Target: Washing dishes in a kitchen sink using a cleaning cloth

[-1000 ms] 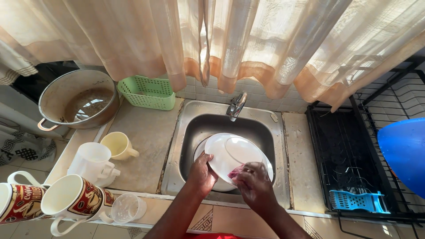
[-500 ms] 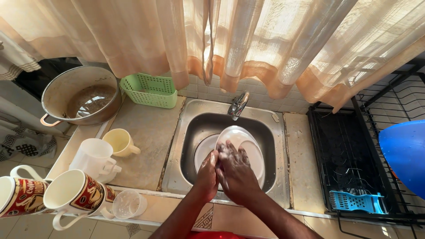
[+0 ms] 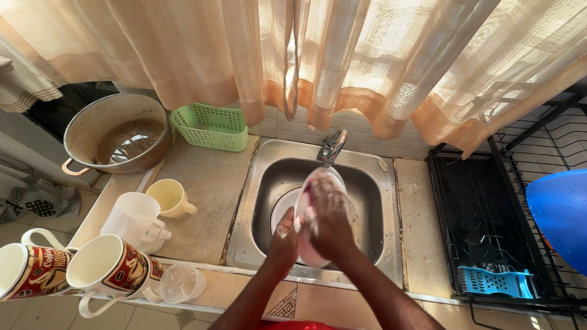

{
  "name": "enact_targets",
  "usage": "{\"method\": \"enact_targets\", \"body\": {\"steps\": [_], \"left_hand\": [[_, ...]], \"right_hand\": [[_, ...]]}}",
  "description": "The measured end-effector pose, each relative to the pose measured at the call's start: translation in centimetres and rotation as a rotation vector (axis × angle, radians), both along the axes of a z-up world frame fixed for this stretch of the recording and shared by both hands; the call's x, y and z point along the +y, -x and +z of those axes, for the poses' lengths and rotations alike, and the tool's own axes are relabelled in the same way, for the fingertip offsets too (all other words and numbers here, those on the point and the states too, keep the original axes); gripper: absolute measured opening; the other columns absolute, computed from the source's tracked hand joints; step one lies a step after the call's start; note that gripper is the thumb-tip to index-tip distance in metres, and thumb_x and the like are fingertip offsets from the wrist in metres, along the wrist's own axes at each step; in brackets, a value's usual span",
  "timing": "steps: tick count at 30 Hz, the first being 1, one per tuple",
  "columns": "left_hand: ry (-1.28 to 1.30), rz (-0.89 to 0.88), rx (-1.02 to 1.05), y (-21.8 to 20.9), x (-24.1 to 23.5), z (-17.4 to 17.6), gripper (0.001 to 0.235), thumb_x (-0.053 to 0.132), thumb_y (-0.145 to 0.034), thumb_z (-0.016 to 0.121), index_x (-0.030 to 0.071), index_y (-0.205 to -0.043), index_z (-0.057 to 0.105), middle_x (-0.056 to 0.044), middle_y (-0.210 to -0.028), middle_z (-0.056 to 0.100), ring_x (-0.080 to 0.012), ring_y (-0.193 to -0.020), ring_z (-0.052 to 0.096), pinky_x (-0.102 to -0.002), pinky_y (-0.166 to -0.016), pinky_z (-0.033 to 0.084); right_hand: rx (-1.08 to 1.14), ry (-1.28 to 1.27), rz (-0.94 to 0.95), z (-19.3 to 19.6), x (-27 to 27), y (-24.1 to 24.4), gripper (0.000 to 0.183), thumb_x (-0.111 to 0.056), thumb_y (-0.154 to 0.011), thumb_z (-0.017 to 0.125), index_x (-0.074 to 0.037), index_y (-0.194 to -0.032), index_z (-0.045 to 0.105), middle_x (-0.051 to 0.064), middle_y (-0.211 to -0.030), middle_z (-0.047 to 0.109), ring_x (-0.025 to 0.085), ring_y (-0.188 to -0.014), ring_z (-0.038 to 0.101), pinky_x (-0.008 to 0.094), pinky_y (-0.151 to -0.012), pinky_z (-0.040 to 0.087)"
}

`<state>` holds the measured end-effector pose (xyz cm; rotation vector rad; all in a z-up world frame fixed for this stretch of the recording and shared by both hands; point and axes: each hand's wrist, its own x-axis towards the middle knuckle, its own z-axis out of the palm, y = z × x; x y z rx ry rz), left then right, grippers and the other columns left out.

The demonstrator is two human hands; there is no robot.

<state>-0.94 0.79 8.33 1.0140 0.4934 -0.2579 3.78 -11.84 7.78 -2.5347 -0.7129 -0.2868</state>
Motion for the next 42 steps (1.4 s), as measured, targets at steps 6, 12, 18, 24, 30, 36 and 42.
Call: {"method": "enact_targets", "body": {"steps": [6, 12, 18, 24, 30, 36, 42], "left_hand": [[-0.085, 0.067, -0.044, 0.9, -0.5, -2.2, 0.055, 0.027, -0.094, 0.058, 0.016, -0.148, 0.057, -0.009, -0.106, 0.074, -0.0182, -0.09, 0.067, -0.028, -0.076, 0.054], [0.154, 0.145, 0.059, 0.2, -0.5, -0.3, 0.063, 0.022, -0.099, 0.049, 0.014, -0.16, 0.036, -0.021, -0.138, 0.066, -0.0299, -0.123, 0.065, -0.039, -0.103, 0.052], [-0.068, 0.039, -0.182, 1.1, 0.1, -2.4, 0.034, 0.016, -0.097, 0.049, 0.005, -0.127, 0.062, -0.013, -0.097, 0.072, -0.0207, -0.086, 0.064, -0.032, -0.075, 0.052], [-0.137, 0.038, 0.032, 0.7, 0.7, 1.8, 0.063, 0.036, -0.099, 0.043, 0.017, -0.158, 0.039, -0.021, -0.14, 0.065, -0.0317, -0.119, 0.069, -0.043, -0.096, 0.058], [-0.239, 0.034, -0.021, 1.3, 0.8, -1.5, 0.083, 0.045, -0.089, 0.053, 0.015, -0.162, 0.028, -0.018, -0.144, 0.062, -0.028, -0.11, 0.07, -0.037, -0.082, 0.058], [0.03, 0.14, 0.091, 0.7, 0.7, -0.7, 0.067, 0.03, -0.096, 0.055, 0.016, -0.16, 0.038, -0.023, -0.126, 0.068, -0.0292, -0.101, 0.069, -0.037, -0.08, 0.057], [0.016, 0.106, -0.056, 0.7, 0.4, -3.1, 0.075, 0.03, -0.091, 0.057, 0.013, -0.16, 0.036, -0.019, -0.12, 0.07, -0.0256, -0.097, 0.067, -0.037, -0.081, 0.054]], "right_hand": [[0.451, -0.283, -0.293, 2.3, -1.6, -2.5, 0.056, -0.027, -0.101, 0.028, -0.007, -0.151, 0.043, 0.019, -0.16, 0.04, 0.034, -0.15, 0.035, 0.049, -0.118, 0.031], [-0.041, -0.164, 0.1, 1.3, 1.7, 2.6, 0.024, -0.011, -0.098, 0.046, 0.001, -0.118, 0.05, 0.032, -0.159, 0.036, 0.051, -0.148, 0.032, 0.059, -0.123, 0.018], [0.543, -0.31, -0.391, 4.3, -0.1, -2.1, 0.039, -0.027, -0.102, 0.037, -0.014, -0.137, 0.051, 0.016, -0.134, 0.061, 0.034, -0.109, 0.064, 0.052, -0.083, 0.051], [0.117, -0.119, 0.086, 4.0, 3.2, 3.1, 0.042, -0.015, -0.098, 0.043, 0.004, -0.135, 0.053, 0.029, -0.161, 0.034, 0.044, -0.154, 0.02, 0.057, -0.124, 0.003], [0.378, -0.226, -0.206, 1.7, -0.9, -3.6, 0.053, -0.025, -0.104, 0.04, -0.008, -0.154, 0.04, 0.018, -0.163, 0.037, 0.036, -0.152, 0.031, 0.048, -0.122, 0.025], [0.006, 0.01, 0.13, 2.0, 1.9, 2.0, 0.066, -0.024, -0.099, 0.047, 0.006, -0.156, 0.031, 0.028, -0.163, 0.031, 0.045, -0.154, 0.02, 0.055, -0.126, 0.01], [0.193, -0.46, -0.002, 2.7, -1.1, -2.6, 0.022, -0.011, -0.101, 0.039, -0.013, -0.116, 0.055, 0.009, -0.11, 0.061, 0.026, -0.097, 0.06, 0.044, -0.086, 0.047]]}}
